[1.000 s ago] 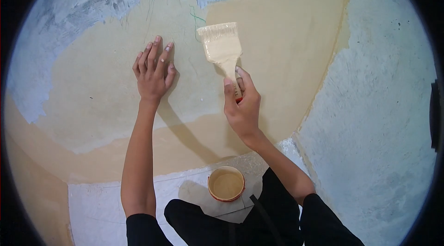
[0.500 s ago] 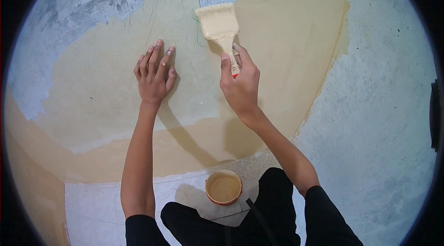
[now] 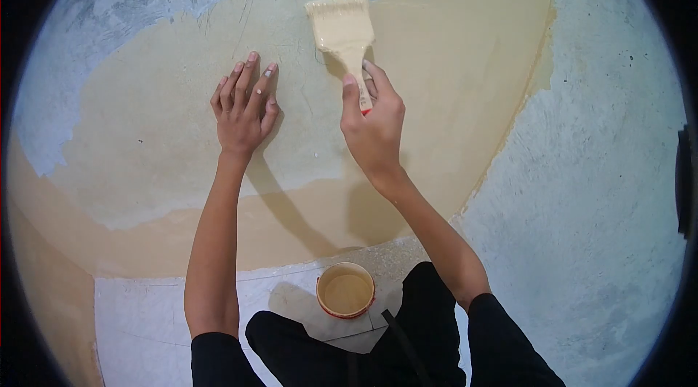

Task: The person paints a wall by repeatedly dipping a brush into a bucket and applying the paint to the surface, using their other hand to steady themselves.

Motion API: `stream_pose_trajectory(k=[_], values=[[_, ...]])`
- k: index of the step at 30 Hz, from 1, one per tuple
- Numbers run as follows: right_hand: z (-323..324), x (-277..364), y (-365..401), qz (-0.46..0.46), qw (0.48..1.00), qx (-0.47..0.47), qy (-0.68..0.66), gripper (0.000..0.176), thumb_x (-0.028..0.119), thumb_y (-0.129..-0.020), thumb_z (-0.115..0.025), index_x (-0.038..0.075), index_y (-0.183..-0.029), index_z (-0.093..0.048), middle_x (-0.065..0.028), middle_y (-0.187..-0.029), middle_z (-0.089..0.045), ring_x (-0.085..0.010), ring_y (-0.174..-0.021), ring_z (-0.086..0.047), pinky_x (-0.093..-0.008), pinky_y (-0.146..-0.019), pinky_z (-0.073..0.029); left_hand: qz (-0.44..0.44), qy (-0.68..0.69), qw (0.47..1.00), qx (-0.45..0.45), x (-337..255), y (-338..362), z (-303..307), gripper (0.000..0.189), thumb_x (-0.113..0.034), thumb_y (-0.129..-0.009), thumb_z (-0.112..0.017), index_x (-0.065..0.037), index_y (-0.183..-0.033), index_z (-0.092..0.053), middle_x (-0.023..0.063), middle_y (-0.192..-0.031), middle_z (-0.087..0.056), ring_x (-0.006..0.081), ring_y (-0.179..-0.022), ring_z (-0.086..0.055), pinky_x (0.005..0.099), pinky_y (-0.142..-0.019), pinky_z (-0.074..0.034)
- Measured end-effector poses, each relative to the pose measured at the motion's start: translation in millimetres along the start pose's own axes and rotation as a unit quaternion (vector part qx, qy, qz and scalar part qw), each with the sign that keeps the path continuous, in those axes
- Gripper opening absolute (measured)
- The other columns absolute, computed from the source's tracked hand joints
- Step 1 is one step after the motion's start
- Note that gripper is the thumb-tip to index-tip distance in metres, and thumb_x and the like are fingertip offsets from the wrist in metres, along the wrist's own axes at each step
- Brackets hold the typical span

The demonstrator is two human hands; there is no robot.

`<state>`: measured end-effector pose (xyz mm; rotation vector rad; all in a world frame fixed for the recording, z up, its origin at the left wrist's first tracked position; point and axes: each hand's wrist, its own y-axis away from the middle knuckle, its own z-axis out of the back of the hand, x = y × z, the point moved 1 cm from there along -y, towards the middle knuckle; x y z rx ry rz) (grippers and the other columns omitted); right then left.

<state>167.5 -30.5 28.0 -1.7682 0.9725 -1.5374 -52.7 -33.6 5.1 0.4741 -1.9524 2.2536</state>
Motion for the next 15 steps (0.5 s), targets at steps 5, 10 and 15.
stream_pose_trajectory(k=[5,10,15], values=[[-5.2,-7.1,-0.2,-0.006,0.999,0.017,0.028,0.034,0.011,-0.093,-0.057,-0.013,-0.118,-0.054,-0.0224,-0.080,-0.065,-0.0261,-0.068,-0.065,-0.0352,-0.064,-0.050,0.008,-0.006,1.000,-0.007,0.2,-1.4,-0.6,0.044,-0.026,-0.089,-0.052,-0.029,-0.133,-0.058,-0.0017,-0.147,-0.046,0.0160,-0.133,-0.040,0.0371,-0.112,-0.025],[0.6,-7.8,7.3,-0.008,0.999,0.010,0.039,0.032,0.009,-0.092,-0.058,-0.011,-0.117,-0.055,-0.0229,-0.081,-0.065,-0.0291,-0.070,-0.066,-0.0364,-0.066,-0.051,0.007,0.004,1.000,-0.003,1.8,0.0,-1.9,0.046,-0.029,-0.089,-0.051,-0.030,-0.134,-0.056,-0.0021,-0.147,-0.045,0.0158,-0.133,-0.040,0.0370,-0.112,-0.025],[-6.9,1.8,-4.1,0.023,0.999,-0.001,0.047,0.030,0.007,-0.092,-0.057,-0.011,-0.116,-0.055,-0.0216,-0.079,-0.065,-0.0281,-0.069,-0.065,-0.0351,-0.065,-0.050,0.010,-0.002,1.000,0.002,0.9,0.0,-1.1,0.046,-0.030,-0.089,-0.051,-0.031,-0.135,-0.056,-0.0022,-0.147,-0.046,0.0155,-0.133,-0.040,0.0366,-0.113,-0.024]])
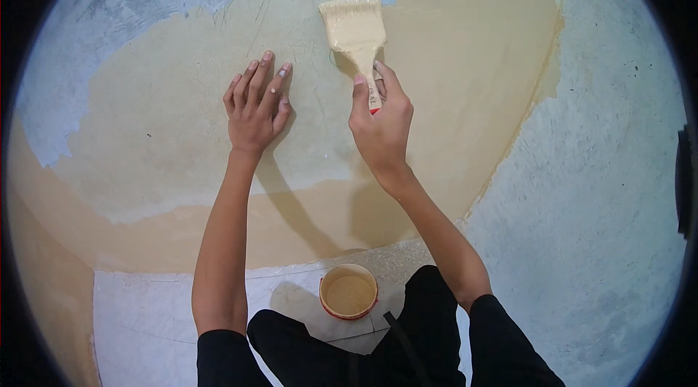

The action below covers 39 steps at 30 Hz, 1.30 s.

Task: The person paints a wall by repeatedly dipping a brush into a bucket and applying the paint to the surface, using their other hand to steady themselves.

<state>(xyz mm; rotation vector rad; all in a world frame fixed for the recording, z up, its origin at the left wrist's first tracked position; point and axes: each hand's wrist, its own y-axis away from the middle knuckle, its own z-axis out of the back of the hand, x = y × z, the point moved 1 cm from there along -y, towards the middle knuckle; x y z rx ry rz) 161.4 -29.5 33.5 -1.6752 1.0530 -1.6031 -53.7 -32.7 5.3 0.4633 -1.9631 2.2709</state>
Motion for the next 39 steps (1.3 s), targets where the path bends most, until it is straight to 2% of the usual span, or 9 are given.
stream_pose_trajectory(k=[11,14,16,26,29,32,35,37,39], values=[[2.7,-16.3,13.5,-0.014,1.000,-0.002,-0.016,0.026,0.008,-0.093,-0.057,-0.010,-0.112,-0.057,-0.0219,-0.076,-0.063,-0.0258,-0.064,-0.062,-0.0347,-0.062,-0.049,0.003,0.007,1.000,-0.002,0.4,0.1,0.7,0.046,-0.029,-0.088,-0.051,-0.030,-0.134,-0.056,-0.0022,-0.146,-0.046,0.0155,-0.133,-0.040,0.0359,-0.112,-0.025],[-3.4,-6.8,-2.1,0.042,0.998,-0.021,-0.038,0.028,0.009,-0.093,-0.057,-0.011,-0.113,-0.057,-0.0226,-0.075,-0.062,-0.0264,-0.062,-0.062,-0.0347,-0.060,-0.049,0.000,0.000,1.000,0.001,-1.1,0.3,1.8,0.046,-0.029,-0.088,-0.051,-0.031,-0.134,-0.056,-0.0019,-0.147,-0.046,0.0158,-0.133,-0.040,0.0362,-0.112,-0.025],[-4.3,12.0,-9.6,-0.025,1.000,0.009,-0.006,0.030,0.009,-0.093,-0.057,-0.011,-0.114,-0.057,-0.0238,-0.076,-0.063,-0.0271,-0.064,-0.063,-0.0345,-0.062,-0.049,0.002,0.003,1.000,-0.002,-1.5,-0.7,2.9,0.046,-0.029,-0.089,-0.051,-0.030,-0.134,-0.056,-0.0017,-0.147,-0.046,0.0162,-0.133,-0.040,0.0366,-0.112,-0.025],[10.5,0.1,20.3,-0.046,0.998,0.030,-0.030,0.029,0.010,-0.093,-0.057,-0.010,-0.114,-0.057,-0.0222,-0.079,-0.063,-0.0230,-0.065,-0.060,-0.0343,-0.063,-0.049,0.001,0.002,1.000,0.000,-1.4,13.2,-1.1,0.045,-0.028,-0.090,-0.050,-0.025,-0.134,-0.055,0.0011,-0.150,-0.042,0.0184,-0.136,-0.036,0.0388,-0.112,-0.023],[5.3,7.2,0.8,-0.001,0.998,-0.006,-0.056,0.028,0.010,-0.093,-0.057,-0.009,-0.114,-0.058,-0.0220,-0.078,-0.063,-0.0257,-0.066,-0.061,-0.0353,-0.063,-0.049,0.013,-0.002,1.000,-0.003,-2.3,11.1,-0.2,0.043,-0.029,-0.090,-0.049,-0.029,-0.132,-0.058,-0.0005,-0.146,-0.046,0.0167,-0.133,-0.040,0.0367,-0.112,-0.024],[3.0,17.3,-9.1,-0.051,0.997,0.041,-0.031,0.030,0.007,-0.095,-0.056,-0.013,-0.118,-0.056,-0.0156,-0.094,-0.068,-0.0149,-0.085,-0.062,-0.0270,-0.076,-0.049,0.011,-0.008,1.000,-0.006,-1.6,11.0,-0.7,0.044,-0.029,-0.089,-0.050,-0.029,-0.132,-0.058,-0.0008,-0.146,-0.047,0.0165,-0.133,-0.040,0.0367,-0.112,-0.024],[-2.3,-4.1,2.4,-0.060,0.995,0.073,0.034,0.031,0.008,-0.095,-0.056,-0.012,-0.118,-0.057,-0.0142,-0.093,-0.069,-0.0143,-0.082,-0.062,-0.0267,-0.073,-0.049,0.011,-0.002,1.000,-0.009,-0.9,11.7,-0.5,0.044,-0.028,-0.089,-0.050,-0.029,-0.132,-0.058,-0.0009,-0.146,-0.047,0.0162,-0.133,-0.039,0.0367,-0.112,-0.025],[0.3,-18.4,23.8,-0.014,0.999,0.036,0.009,0.028,0.010,-0.093,-0.057,-0.010,-0.113,-0.057,-0.0213,-0.076,-0.062,-0.0286,-0.060,-0.060,-0.0362,-0.060,-0.049,0.000,0.000,1.000,0.000,0.0,11.4,-1.5,0.043,-0.028,-0.091,-0.050,-0.025,-0.134,-0.056,0.0013,-0.148,-0.044,0.0187,-0.134,-0.038,0.0388,-0.112,-0.024],[13.3,-11.9,40.9,-0.045,0.998,0.046,-0.004,0.028,0.010,-0.094,-0.057,-0.010,-0.112,-0.057,-0.0211,-0.076,-0.062,-0.0266,-0.060,-0.060,-0.0355,-0.059,-0.049,0.000,0.001,1.000,-0.002,0.4,11.1,-0.9,0.043,-0.029,-0.091,-0.050,-0.025,-0.134,-0.056,0.0013,-0.148,-0.044,0.0187,-0.135,-0.038,0.0388,-0.112,-0.024]])
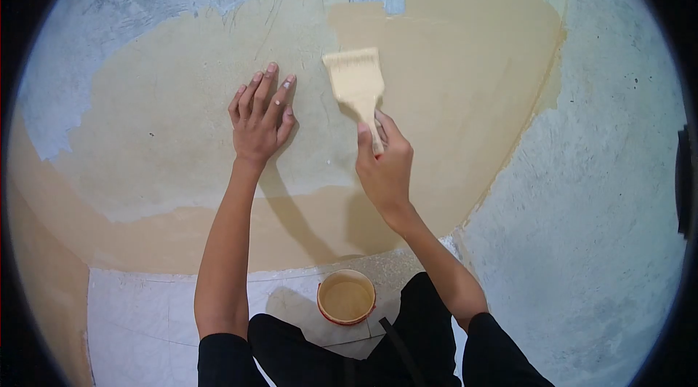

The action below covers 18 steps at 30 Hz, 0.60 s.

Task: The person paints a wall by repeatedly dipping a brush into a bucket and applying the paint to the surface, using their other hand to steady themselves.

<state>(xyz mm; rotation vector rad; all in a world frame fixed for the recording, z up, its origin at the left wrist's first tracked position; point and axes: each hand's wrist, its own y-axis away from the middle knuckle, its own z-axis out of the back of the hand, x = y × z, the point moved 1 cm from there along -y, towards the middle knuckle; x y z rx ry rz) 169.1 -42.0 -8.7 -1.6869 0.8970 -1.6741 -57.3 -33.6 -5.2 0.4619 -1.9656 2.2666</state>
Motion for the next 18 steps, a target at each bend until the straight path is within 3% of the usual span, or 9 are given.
stream_pose_trajectory(k=[2,5,8,10,14,17,18], values=[[4.5,6.2,2.3,-0.038,0.999,0.010,-0.011,0.028,0.011,-0.094,-0.057,-0.010,-0.112,-0.058,-0.0208,-0.075,-0.062,-0.0246,-0.059,-0.060,-0.0348,-0.058,-0.049,-0.002,0.005,1.000,0.005,0.0,1.7,-0.5,0.043,-0.029,-0.091,-0.050,-0.025,-0.134,-0.056,0.0013,-0.148,-0.044,0.0187,-0.135,-0.038,0.0389,-0.112,-0.024],[5.4,15.6,-19.8,0.019,1.000,-0.022,0.000,0.029,0.011,-0.094,-0.057,-0.010,-0.114,-0.058,-0.0205,-0.075,-0.062,-0.0212,-0.062,-0.061,-0.0332,-0.058,-0.049,0.010,0.004,1.000,-0.009,-2.3,1.1,0.1,0.044,-0.027,-0.088,-0.051,-0.029,-0.132,-0.058,-0.0013,-0.147,-0.046,0.0164,-0.132,-0.041,0.0367,-0.112,-0.025],[-0.7,25.0,-41.8,0.039,0.999,-0.024,-0.016,0.029,0.011,-0.094,-0.057,-0.010,-0.114,-0.058,-0.0220,-0.077,-0.063,-0.0240,-0.063,-0.061,-0.0336,-0.059,-0.049,0.009,-0.002,1.000,0.000,-1.3,0.4,0.0,0.044,-0.028,-0.089,-0.051,-0.029,-0.132,-0.058,-0.0012,-0.147,-0.046,0.0164,-0.132,-0.041,0.0367,-0.112,-0.025],[-4.8,25.4,-46.7,-0.003,1.000,0.001,-0.006,0.028,0.011,-0.093,-0.057,-0.010,-0.112,-0.058,-0.0239,-0.078,-0.063,-0.0271,-0.064,-0.061,-0.0344,-0.061,-0.049,0.006,0.002,1.000,-0.008,-1.0,0.4,-0.3,0.044,-0.028,-0.089,-0.051,-0.029,-0.132,-0.058,-0.0010,-0.147,-0.045,0.0166,-0.132,-0.041,0.0368,-0.112,-0.025],[-1.4,-3.9,-20.5,0.021,1.000,-0.007,0.006,0.026,0.010,-0.093,-0.057,-0.010,-0.109,-0.058,-0.0249,-0.079,-0.063,-0.0300,-0.065,-0.060,-0.0346,-0.064,-0.049,0.011,0.002,1.000,-0.009,-1.5,-0.3,0.8,0.044,-0.029,-0.089,-0.051,-0.029,-0.133,-0.058,-0.0011,-0.147,-0.046,0.0166,-0.132,-0.041,0.0367,-0.112,-0.025],[18.7,0.8,6.5,-0.026,0.999,0.028,0.032,0.028,0.011,-0.094,-0.057,-0.009,-0.112,-0.058,-0.0236,-0.083,-0.065,-0.0265,-0.068,-0.062,-0.0345,-0.065,-0.049,0.004,0.008,1.000,0.003,-1.2,0.0,0.6,0.043,-0.028,-0.091,-0.050,-0.025,-0.133,-0.056,0.0014,-0.148,-0.044,0.0192,-0.134,-0.038,0.0390,-0.112,-0.024],[25.3,5.4,11.6,-0.080,0.995,0.046,0.028,0.028,0.011,-0.094,-0.056,-0.009,-0.113,-0.058,-0.0221,-0.083,-0.065,-0.0238,-0.069,-0.062,-0.0342,-0.066,-0.050,0.002,0.007,1.000,0.003,-1.0,-0.2,0.1,0.043,-0.029,-0.091,-0.049,-0.025,-0.133,-0.056,0.0014,-0.148,-0.044,0.0191,-0.134,-0.038,0.0388,-0.112,-0.024]])
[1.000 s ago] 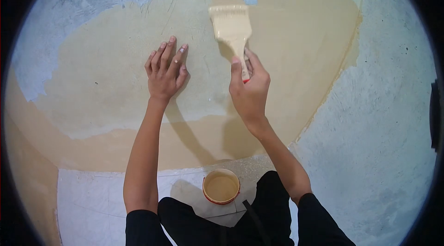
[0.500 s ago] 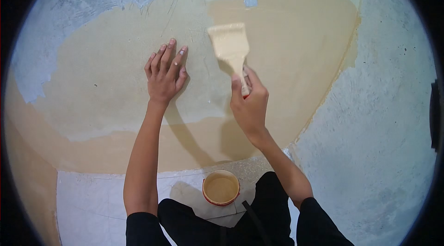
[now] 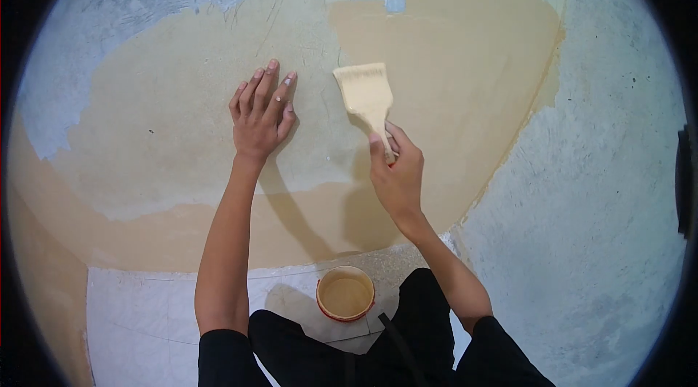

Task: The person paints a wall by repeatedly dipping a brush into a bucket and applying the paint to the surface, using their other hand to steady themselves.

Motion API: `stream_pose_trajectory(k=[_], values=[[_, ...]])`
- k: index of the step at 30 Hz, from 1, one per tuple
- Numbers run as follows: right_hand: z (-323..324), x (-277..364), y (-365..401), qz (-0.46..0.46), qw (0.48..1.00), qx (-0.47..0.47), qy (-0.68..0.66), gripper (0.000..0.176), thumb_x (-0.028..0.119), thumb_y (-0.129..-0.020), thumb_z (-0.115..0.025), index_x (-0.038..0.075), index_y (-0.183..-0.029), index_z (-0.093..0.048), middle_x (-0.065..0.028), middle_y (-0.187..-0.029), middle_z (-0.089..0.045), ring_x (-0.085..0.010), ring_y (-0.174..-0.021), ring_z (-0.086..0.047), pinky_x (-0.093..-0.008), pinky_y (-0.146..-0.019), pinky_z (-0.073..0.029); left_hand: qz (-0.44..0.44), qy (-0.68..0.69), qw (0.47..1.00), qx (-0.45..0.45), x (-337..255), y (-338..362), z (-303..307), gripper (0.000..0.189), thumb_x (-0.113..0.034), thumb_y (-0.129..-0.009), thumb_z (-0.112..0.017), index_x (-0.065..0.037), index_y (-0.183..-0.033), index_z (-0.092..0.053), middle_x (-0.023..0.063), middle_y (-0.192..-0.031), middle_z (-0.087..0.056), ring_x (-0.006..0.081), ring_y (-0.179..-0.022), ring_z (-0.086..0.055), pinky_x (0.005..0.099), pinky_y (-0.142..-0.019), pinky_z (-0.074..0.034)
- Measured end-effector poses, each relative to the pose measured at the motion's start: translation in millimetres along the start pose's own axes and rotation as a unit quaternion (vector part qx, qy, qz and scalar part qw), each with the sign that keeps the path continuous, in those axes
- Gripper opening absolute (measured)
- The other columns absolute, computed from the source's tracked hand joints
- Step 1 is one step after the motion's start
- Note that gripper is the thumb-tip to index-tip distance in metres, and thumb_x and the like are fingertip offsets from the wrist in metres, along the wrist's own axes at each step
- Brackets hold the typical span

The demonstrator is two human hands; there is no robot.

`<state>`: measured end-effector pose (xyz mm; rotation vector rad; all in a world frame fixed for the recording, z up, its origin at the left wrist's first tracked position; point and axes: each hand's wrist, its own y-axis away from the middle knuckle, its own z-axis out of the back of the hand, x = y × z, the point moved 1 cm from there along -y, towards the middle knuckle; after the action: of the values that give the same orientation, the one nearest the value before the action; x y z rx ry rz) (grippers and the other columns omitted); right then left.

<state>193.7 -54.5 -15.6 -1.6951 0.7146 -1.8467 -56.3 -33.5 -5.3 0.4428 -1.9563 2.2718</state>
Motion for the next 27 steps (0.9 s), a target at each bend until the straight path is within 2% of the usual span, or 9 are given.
stream_pose_trajectory(k=[2,4,7,13,17,19,20,26,27], values=[[2.6,4.4,0.8,-0.053,0.998,0.022,-0.003,0.028,0.012,-0.095,-0.056,-0.008,-0.114,-0.059,-0.0205,-0.083,-0.066,-0.0210,-0.070,-0.062,-0.0340,-0.066,-0.050,0.000,-0.001,1.000,0.001,0.2,0.5,-0.9,0.043,-0.029,-0.091,-0.049,-0.025,-0.134,-0.056,0.0014,-0.148,-0.044,0.0190,-0.134,-0.038,0.0387,-0.112,-0.024],[-0.6,7.7,-6.2,0.023,0.998,-0.049,-0.034,0.026,0.012,-0.095,-0.056,-0.008,-0.112,-0.059,-0.0169,-0.079,-0.065,-0.0153,-0.069,-0.058,-0.0332,-0.064,-0.049,0.008,-0.007,1.000,-0.003,-0.2,0.7,-0.7,0.045,-0.030,-0.089,-0.050,-0.029,-0.133,-0.057,-0.0016,-0.146,-0.046,0.0162,-0.133,-0.040,0.0365,-0.113,-0.024],[-10.4,6.8,-33.8,0.097,0.991,-0.077,-0.043,0.025,0.010,-0.095,-0.055,-0.008,-0.110,-0.059,-0.0178,-0.079,-0.064,-0.0177,-0.067,-0.058,-0.0330,-0.063,-0.048,0.011,-0.003,1.000,-0.003,-0.7,0.7,0.1,0.044,-0.030,-0.090,-0.050,-0.029,-0.133,-0.057,-0.0015,-0.146,-0.046,0.0161,-0.133,-0.040,0.0366,-0.113,-0.024],[-15.6,-1.8,-37.5,0.076,0.997,-0.029,-0.010,0.023,0.010,-0.094,-0.055,-0.008,-0.109,-0.061,-0.0200,-0.076,-0.063,-0.0253,-0.063,-0.058,-0.0354,-0.063,-0.048,0.009,-0.005,1.000,-0.005,-1.1,-0.9,0.3,0.044,-0.030,-0.090,-0.050,-0.029,-0.133,-0.057,-0.0013,-0.146,-0.046,0.0161,-0.133,-0.040,0.0364,-0.113,-0.024],[-6.2,-27.0,3.3,0.088,0.996,-0.019,-0.020,0.023,0.011,-0.095,-0.056,-0.006,-0.109,-0.061,-0.0172,-0.072,-0.062,-0.0206,-0.060,-0.054,-0.0342,-0.060,-0.046,-0.004,0.001,1.000,-0.004,-0.8,-1.3,0.8,0.044,-0.027,-0.091,-0.050,-0.025,-0.134,-0.055,0.0014,-0.149,-0.043,0.0182,-0.135,-0.037,0.0386,-0.112,-0.024],[5.9,-11.1,17.0,-0.097,0.992,0.081,0.025,0.029,0.011,-0.097,-0.057,-0.010,-0.118,-0.058,-0.0076,-0.088,-0.066,-0.0079,-0.077,-0.056,-0.0242,-0.066,-0.047,0.009,-0.006,1.000,-0.004,-0.9,-0.7,-0.2,0.044,-0.029,-0.089,-0.051,-0.030,-0.133,-0.058,-0.0017,-0.146,-0.047,0.0160,-0.133,-0.040,0.0362,-0.112,-0.024],[6.4,-6.3,16.6,-0.099,0.991,0.081,0.025,0.029,0.011,-0.097,-0.057,-0.010,-0.118,-0.058,-0.0076,-0.088,-0.066,-0.0079,-0.077,-0.056,-0.0242,-0.066,-0.047,0.010,-0.006,1.000,-0.002,-0.4,-0.7,-0.5,0.044,-0.029,-0.089,-0.051,-0.030,-0.133,-0.058,-0.0017,-0.146,-0.047,0.0160,-0.133,-0.040,0.0362,-0.112,-0.024],[-7.0,23.7,-22.6,0.025,0.997,-0.009,-0.067,0.029,0.010,-0.097,-0.056,-0.010,-0.119,-0.058,-0.0084,-0.089,-0.067,-0.0054,-0.073,-0.053,-0.0218,-0.062,-0.045,0.007,-0.007,1.000,-0.009,-1.4,-0.6,-0.7,0.043,-0.029,-0.090,-0.050,-0.029,-0.132,-0.058,-0.0014,-0.146,-0.047,0.0158,-0.133,-0.040,0.0363,-0.112,-0.024],[-10.7,23.8,-34.6,0.049,0.995,-0.027,-0.077,0.026,0.011,-0.096,-0.056,-0.009,-0.113,-0.059,-0.0135,-0.082,-0.065,-0.0102,-0.069,-0.055,-0.0271,-0.060,-0.046,0.008,-0.009,1.000,-0.008,-1.4,-0.6,-0.8,0.043,-0.028,-0.090,-0.050,-0.029,-0.132,-0.058,-0.0014,-0.146,-0.047,0.0158,-0.133,-0.040,0.0363,-0.112,-0.024]])
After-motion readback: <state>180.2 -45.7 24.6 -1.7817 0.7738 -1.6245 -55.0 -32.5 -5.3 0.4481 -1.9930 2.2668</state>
